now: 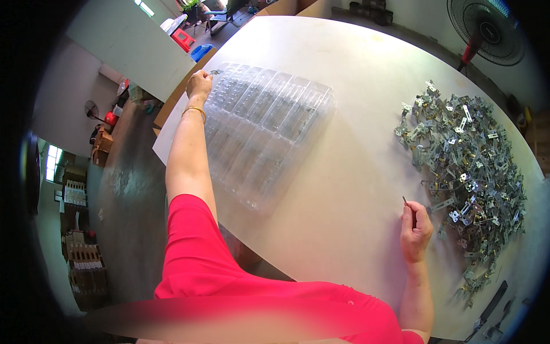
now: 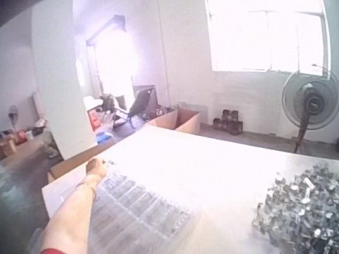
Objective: The person assembles metal components by hand, picking up a metal bracket and a pin, joining them together, and then placing the completed assembly into a plastic tray. This process is repeated for several pieces, occasionally moving the tray to reach empty slots.
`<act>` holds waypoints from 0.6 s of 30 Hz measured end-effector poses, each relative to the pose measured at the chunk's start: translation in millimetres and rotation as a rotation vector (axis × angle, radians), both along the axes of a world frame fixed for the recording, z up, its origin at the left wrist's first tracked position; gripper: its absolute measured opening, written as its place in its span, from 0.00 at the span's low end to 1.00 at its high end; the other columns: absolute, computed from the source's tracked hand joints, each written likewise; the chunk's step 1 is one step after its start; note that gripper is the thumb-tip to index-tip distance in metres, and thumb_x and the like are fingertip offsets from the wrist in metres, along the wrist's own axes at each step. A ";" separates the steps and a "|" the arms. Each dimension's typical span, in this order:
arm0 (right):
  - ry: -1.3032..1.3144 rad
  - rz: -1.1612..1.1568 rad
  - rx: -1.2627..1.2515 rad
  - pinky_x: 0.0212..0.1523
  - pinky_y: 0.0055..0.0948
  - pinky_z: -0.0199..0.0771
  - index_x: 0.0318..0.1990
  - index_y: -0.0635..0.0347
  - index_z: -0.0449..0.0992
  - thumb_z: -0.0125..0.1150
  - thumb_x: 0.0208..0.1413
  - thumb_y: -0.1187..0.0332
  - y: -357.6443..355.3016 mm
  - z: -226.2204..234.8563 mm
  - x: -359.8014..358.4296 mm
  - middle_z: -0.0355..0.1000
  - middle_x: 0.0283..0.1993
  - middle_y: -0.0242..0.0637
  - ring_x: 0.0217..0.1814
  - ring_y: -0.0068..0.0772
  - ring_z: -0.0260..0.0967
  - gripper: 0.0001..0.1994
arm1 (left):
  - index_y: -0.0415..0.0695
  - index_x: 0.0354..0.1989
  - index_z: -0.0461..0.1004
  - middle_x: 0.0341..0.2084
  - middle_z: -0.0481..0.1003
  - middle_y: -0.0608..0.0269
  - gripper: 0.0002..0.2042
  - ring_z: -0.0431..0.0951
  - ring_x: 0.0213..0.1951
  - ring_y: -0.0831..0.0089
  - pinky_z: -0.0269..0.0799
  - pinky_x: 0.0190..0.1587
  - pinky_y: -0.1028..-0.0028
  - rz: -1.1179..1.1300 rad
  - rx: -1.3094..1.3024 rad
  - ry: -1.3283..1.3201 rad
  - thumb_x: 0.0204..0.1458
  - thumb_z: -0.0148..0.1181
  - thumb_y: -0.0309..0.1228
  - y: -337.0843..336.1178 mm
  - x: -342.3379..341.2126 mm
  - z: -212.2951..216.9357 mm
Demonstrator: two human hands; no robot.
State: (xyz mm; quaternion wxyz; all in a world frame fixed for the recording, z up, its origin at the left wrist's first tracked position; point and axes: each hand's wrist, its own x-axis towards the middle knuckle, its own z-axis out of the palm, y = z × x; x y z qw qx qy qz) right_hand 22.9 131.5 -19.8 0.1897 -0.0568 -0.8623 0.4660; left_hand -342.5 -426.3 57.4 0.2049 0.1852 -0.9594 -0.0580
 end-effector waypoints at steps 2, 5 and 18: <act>-0.009 -0.001 0.003 0.26 0.17 0.62 0.43 0.60 0.76 0.57 0.63 0.76 -1.0 0.6 -0.8 0.68 0.26 0.24 0.26 0.13 0.62 0.04 | 0.52 0.37 0.82 0.39 0.82 0.59 0.09 0.81 0.46 0.61 0.74 0.49 0.60 -0.009 0.014 -0.039 0.53 0.63 0.40 -2.6 -3.2 -1.7; -0.034 -0.006 -0.011 0.30 0.19 0.67 0.43 0.60 0.75 0.58 0.63 0.75 0.3 1.6 -1.1 0.71 0.28 0.27 0.28 0.16 0.67 0.04 | 0.52 0.39 0.82 0.41 0.82 0.59 0.10 0.81 0.47 0.60 0.74 0.50 0.59 0.000 0.013 -0.062 0.53 0.62 0.41 -3.1 -9.2 -4.0; -0.037 -0.019 0.047 0.30 0.20 0.67 0.42 0.61 0.76 0.58 0.62 0.75 -1.6 6.2 5.9 0.70 0.28 0.28 0.28 0.17 0.66 0.03 | 0.52 0.42 0.83 0.44 0.81 0.57 0.13 0.80 0.49 0.58 0.73 0.53 0.58 -0.021 0.009 -0.120 0.54 0.58 0.43 -0.5 -1.7 -11.3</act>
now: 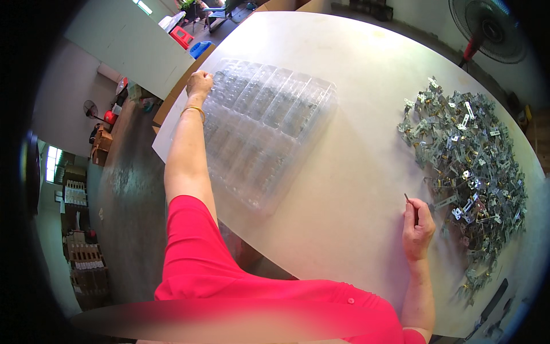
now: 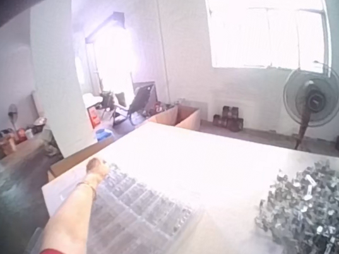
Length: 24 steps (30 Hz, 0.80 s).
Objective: The person assembles metal components by hand, picking up a metal bracket and a pin, joining them together, and then placing the completed assembly into a plastic tray. This process is repeated for several pieces, occasionally moving the tray to reach empty slots.
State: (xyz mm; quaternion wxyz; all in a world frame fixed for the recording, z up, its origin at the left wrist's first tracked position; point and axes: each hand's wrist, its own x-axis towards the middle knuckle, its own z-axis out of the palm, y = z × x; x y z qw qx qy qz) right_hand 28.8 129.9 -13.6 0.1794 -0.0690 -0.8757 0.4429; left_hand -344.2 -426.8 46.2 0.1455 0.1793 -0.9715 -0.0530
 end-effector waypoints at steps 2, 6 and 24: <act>-0.020 -0.039 0.014 0.29 0.20 0.67 0.41 0.61 0.76 0.58 0.62 0.75 0.0 -1.9 -1.0 0.70 0.27 0.29 0.28 0.17 0.66 0.03 | 0.51 0.39 0.84 0.42 0.82 0.55 0.13 0.81 0.47 0.55 0.74 0.50 0.56 -0.015 -0.083 0.089 0.52 0.58 0.41 4.5 -5.3 -7.8; 0.046 0.024 0.065 0.28 0.24 0.68 0.40 0.61 0.77 0.61 0.60 0.74 -3.3 0.9 -9.6 0.72 0.28 0.34 0.27 0.23 0.68 0.03 | 0.42 0.34 0.83 0.32 0.81 0.47 0.13 0.82 0.38 0.51 0.75 0.42 0.60 -0.263 -0.165 0.236 0.48 0.61 0.38 -80.3 -18.5 -0.5; 0.326 0.181 0.168 0.34 0.36 0.77 0.38 0.56 0.78 0.65 0.53 0.74 -0.2 -9.7 -2.3 0.78 0.35 0.40 0.35 0.45 0.77 0.05 | 0.38 0.39 0.80 0.33 0.79 0.65 0.04 0.76 0.34 0.82 0.72 0.39 0.80 -1.149 0.284 0.340 0.56 0.64 0.23 290.1 201.0 117.0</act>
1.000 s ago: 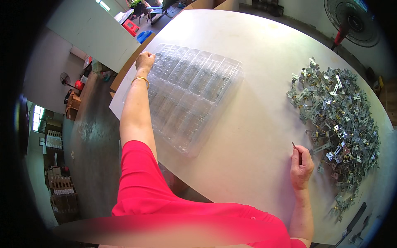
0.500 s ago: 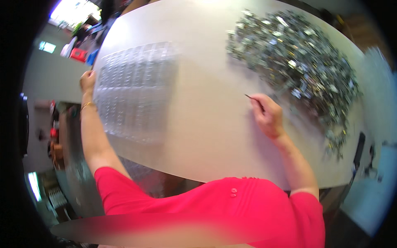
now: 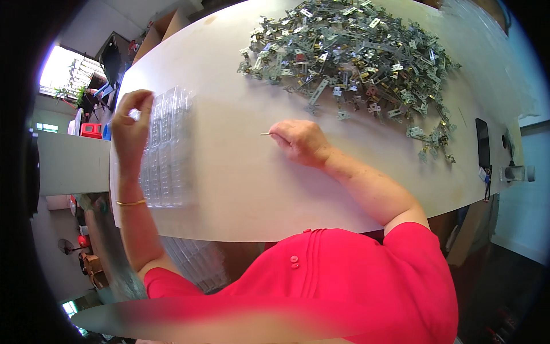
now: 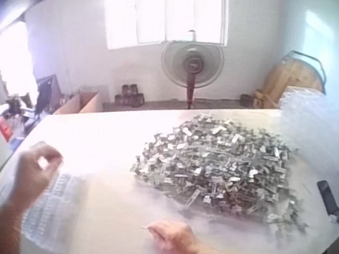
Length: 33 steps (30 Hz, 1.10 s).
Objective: The person assembles metal components by hand, picking up a metal bracket and a pin, joining them together, and then placing the completed assembly into a plastic tray. This process is repeated for several pieces, occasionally moving the tray to reach empty slots.
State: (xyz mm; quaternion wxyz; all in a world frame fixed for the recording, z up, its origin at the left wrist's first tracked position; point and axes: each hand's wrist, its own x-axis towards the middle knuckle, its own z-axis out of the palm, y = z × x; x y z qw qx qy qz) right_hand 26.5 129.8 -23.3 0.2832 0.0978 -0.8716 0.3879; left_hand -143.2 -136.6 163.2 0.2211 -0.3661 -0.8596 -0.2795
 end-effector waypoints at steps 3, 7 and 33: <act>0.062 0.185 0.051 0.35 0.38 0.78 0.37 0.58 0.78 0.64 0.51 0.75 -4.9 -6.4 -0.6 0.79 0.36 0.39 0.36 0.44 0.77 0.06 | 0.39 0.34 0.78 0.29 0.78 0.61 0.03 0.78 0.31 0.75 0.72 0.37 0.75 -0.095 -0.030 0.051 0.51 0.66 0.21 59.8 45.4 -15.2; 0.065 0.228 0.021 0.34 0.39 0.77 0.36 0.57 0.78 0.64 0.51 0.74 -3.3 -3.9 2.6 0.78 0.34 0.38 0.35 0.44 0.77 0.05 | 0.44 0.30 0.77 0.28 0.77 0.62 0.03 0.76 0.33 0.64 0.68 0.40 0.67 -0.169 0.026 -0.088 0.49 0.65 0.24 135.5 67.2 -64.3; -0.275 0.249 0.038 0.39 0.46 0.74 0.38 0.54 0.75 0.53 0.59 0.68 0.2 -4.4 -1.1 0.77 0.35 0.40 0.38 0.47 0.76 0.05 | 0.41 0.31 0.77 0.31 0.77 0.61 0.02 0.77 0.37 0.63 0.68 0.48 0.65 -0.286 -0.016 -0.082 0.52 0.63 0.26 221.1 63.9 -115.2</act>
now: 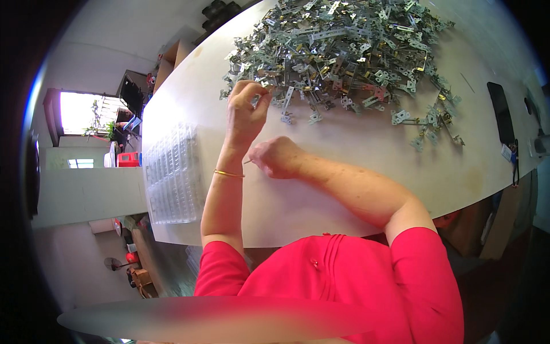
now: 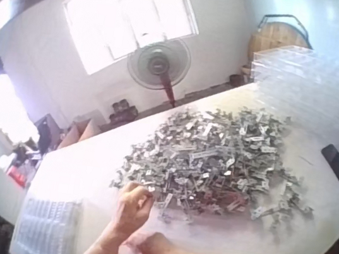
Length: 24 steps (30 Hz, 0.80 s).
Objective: The person assembles metal components by hand, picking up a metal bracket and a pin, joining them together, and then placing the completed assembly into a plastic tray. This process is repeated for several pieces, occasionally moving the tray to reach empty slots.
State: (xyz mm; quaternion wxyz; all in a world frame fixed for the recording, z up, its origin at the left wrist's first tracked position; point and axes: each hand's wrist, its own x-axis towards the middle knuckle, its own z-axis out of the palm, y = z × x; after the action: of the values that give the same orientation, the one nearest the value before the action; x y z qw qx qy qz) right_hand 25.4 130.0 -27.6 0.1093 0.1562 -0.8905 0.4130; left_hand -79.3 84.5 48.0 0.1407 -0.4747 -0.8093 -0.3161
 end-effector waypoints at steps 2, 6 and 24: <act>-0.001 -0.013 -0.007 0.39 0.45 0.74 0.38 0.54 0.75 0.54 0.59 0.67 2.3 1.0 3.3 0.77 0.35 0.40 0.38 0.47 0.76 0.05 | 0.41 0.34 0.76 0.34 0.78 0.58 0.02 0.78 0.39 0.63 0.71 0.46 0.67 -0.028 0.124 -0.463 0.55 0.61 0.25 -12.9 0.6 4.7; 0.081 -0.073 -0.110 0.36 0.44 0.75 0.36 0.54 0.76 0.57 0.57 0.67 3.8 2.3 3.9 0.77 0.33 0.40 0.36 0.49 0.76 0.04 | 0.38 0.40 0.72 0.39 0.79 0.52 0.04 0.81 0.41 0.63 0.76 0.47 0.66 -0.167 0.504 -1.158 0.62 0.53 0.24 -50.7 -13.3 0.2; -0.054 -0.357 -0.805 0.28 0.22 0.69 0.40 0.61 0.75 0.60 0.62 0.70 12.7 3.4 -6.8 0.73 0.26 0.29 0.26 0.15 0.67 0.05 | 0.44 0.39 0.73 0.22 0.73 0.60 0.09 0.67 0.13 0.76 0.62 0.17 0.78 -0.105 0.668 -1.583 0.65 0.51 0.36 -105.8 5.3 -50.1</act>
State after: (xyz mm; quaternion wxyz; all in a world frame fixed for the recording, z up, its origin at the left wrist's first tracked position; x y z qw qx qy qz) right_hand 18.6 142.7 -24.2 0.2080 -0.0661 -0.6741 0.7057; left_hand -74.0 -21.3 -2.1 -0.3474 -0.0851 -0.5109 -0.7817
